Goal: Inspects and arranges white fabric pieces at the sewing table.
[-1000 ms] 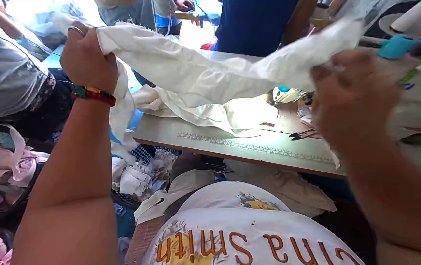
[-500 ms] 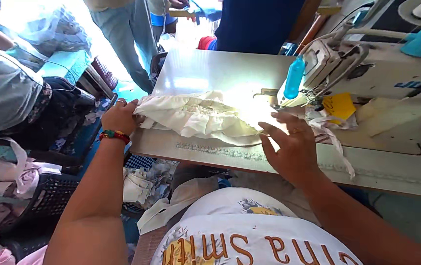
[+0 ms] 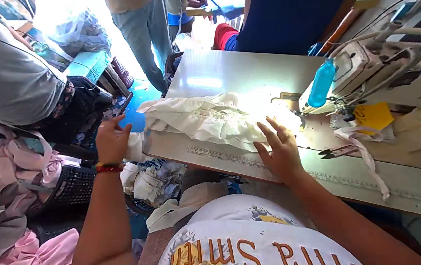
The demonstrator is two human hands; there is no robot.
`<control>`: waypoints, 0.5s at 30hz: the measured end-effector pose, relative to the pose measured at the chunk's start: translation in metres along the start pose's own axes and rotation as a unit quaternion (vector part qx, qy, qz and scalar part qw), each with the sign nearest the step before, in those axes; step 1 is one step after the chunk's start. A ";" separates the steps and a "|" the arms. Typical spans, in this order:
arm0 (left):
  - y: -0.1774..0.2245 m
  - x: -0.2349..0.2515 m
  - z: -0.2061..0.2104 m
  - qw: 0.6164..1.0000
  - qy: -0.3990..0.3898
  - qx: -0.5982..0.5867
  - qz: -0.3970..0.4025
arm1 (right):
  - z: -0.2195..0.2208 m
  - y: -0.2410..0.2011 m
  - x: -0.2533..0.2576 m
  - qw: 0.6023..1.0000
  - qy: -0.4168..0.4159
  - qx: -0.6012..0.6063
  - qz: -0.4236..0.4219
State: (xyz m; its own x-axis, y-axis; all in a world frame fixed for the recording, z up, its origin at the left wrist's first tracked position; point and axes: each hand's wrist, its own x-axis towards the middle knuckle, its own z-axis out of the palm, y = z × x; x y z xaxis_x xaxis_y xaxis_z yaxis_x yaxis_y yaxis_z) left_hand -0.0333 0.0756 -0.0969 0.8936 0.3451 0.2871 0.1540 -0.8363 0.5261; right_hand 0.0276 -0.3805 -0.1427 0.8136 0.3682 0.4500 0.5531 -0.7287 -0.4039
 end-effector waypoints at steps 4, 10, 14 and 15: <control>0.066 -0.077 -0.040 0.983 -0.034 -0.173 0.050 | -0.019 -0.039 -0.014 0.980 -0.018 0.188 -0.064; 0.158 -0.128 0.027 0.922 -0.129 -0.297 0.212 | -0.019 -0.107 -0.010 0.834 -0.300 0.448 -0.115; 0.159 -0.131 0.051 0.907 -0.175 -0.349 0.157 | -0.024 -0.097 -0.018 0.870 -0.197 0.451 -0.033; 0.155 -0.131 0.054 0.898 -0.207 -0.361 0.144 | -0.028 -0.091 -0.022 0.874 -0.178 0.451 -0.033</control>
State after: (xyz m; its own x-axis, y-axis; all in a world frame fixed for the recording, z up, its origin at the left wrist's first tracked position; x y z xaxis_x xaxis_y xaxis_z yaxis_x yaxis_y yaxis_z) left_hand -0.1033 -0.1223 -0.0961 0.9554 -0.1540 0.2520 -0.2895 -0.3206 0.9019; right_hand -0.0454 -0.3388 -0.0931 0.6903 0.6650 0.2849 0.3861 -0.0056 -0.9224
